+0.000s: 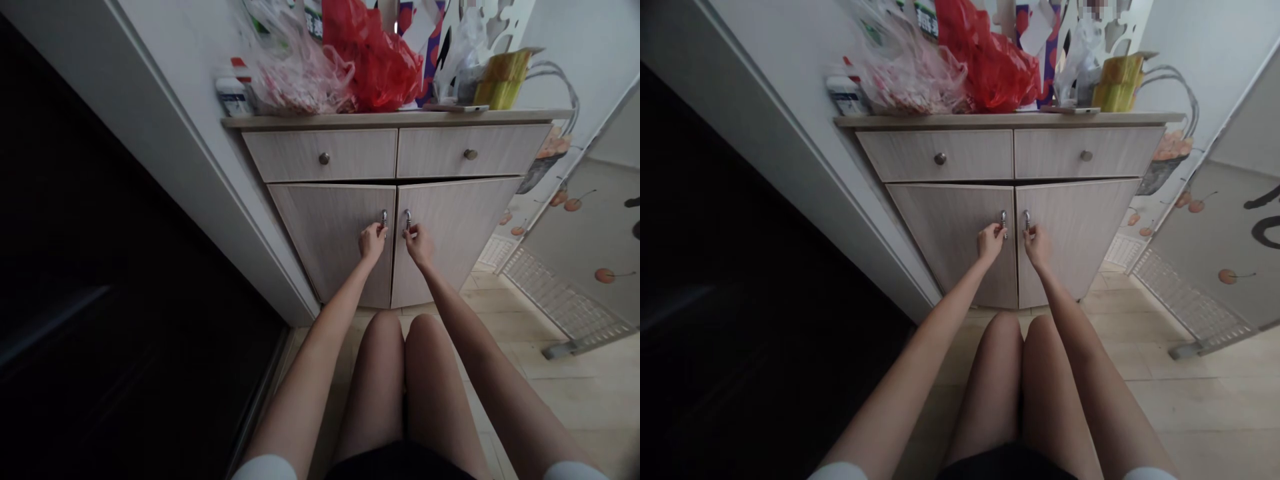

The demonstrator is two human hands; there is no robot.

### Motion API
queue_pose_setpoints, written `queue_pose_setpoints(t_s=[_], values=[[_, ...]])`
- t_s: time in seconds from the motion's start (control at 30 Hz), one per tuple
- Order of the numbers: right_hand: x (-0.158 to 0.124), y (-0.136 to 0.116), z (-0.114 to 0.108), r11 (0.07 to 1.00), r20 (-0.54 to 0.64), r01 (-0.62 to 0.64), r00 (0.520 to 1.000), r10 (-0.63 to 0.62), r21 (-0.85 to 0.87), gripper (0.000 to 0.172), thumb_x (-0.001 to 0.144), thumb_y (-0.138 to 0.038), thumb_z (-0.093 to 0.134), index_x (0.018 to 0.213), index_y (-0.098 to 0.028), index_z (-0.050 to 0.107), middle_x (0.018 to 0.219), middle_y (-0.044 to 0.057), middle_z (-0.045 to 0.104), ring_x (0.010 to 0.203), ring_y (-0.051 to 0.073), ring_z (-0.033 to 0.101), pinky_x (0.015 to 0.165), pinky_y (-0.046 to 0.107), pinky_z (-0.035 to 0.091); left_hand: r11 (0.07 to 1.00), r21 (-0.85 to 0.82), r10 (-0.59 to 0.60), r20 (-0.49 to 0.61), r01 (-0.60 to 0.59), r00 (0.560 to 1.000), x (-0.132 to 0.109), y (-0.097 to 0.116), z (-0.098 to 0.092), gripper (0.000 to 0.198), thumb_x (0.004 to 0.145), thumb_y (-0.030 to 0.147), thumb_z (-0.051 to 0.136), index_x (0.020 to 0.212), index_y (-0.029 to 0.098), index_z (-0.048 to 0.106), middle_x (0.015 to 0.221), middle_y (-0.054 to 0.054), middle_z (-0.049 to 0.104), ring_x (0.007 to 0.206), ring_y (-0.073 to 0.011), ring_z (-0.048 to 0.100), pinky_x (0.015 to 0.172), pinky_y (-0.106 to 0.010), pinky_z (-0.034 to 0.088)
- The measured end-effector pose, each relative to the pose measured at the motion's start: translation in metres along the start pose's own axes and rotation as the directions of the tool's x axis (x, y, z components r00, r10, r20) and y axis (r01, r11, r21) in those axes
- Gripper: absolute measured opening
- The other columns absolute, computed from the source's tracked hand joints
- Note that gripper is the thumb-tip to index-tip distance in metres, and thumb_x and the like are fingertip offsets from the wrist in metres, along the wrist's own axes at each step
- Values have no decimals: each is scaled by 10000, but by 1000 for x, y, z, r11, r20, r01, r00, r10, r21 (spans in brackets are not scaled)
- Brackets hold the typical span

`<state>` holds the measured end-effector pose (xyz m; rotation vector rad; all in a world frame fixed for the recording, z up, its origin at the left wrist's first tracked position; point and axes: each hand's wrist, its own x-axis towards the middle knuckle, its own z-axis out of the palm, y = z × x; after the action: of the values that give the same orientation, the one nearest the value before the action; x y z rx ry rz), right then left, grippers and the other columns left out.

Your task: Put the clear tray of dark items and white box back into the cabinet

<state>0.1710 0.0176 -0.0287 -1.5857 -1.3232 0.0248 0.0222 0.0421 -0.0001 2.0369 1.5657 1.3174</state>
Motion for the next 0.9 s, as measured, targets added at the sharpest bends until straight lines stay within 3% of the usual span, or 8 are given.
queue_pose_setpoints(t_s=[0.37,0.9], values=[[21,5,21,999,38,-23,999,22,25,274,914,-445,470,883,-193,572,927,97,662,803,208,583,720,327,402,999,30,-21,12,20,1000,17,1,9,163,917,256,608,998,161,713,1012,-126,740,929,-209,683,818,-297,467],[40,9,41,999,45,-35,998,34,21,224,900,-397,485,928,-198,581,892,92,653,762,203,552,705,329,390,994,94,-51,23,49,998,35,1,17,165,931,271,595,1012,177,704,1050,-120,739,957,-212,677,815,-295,458]])
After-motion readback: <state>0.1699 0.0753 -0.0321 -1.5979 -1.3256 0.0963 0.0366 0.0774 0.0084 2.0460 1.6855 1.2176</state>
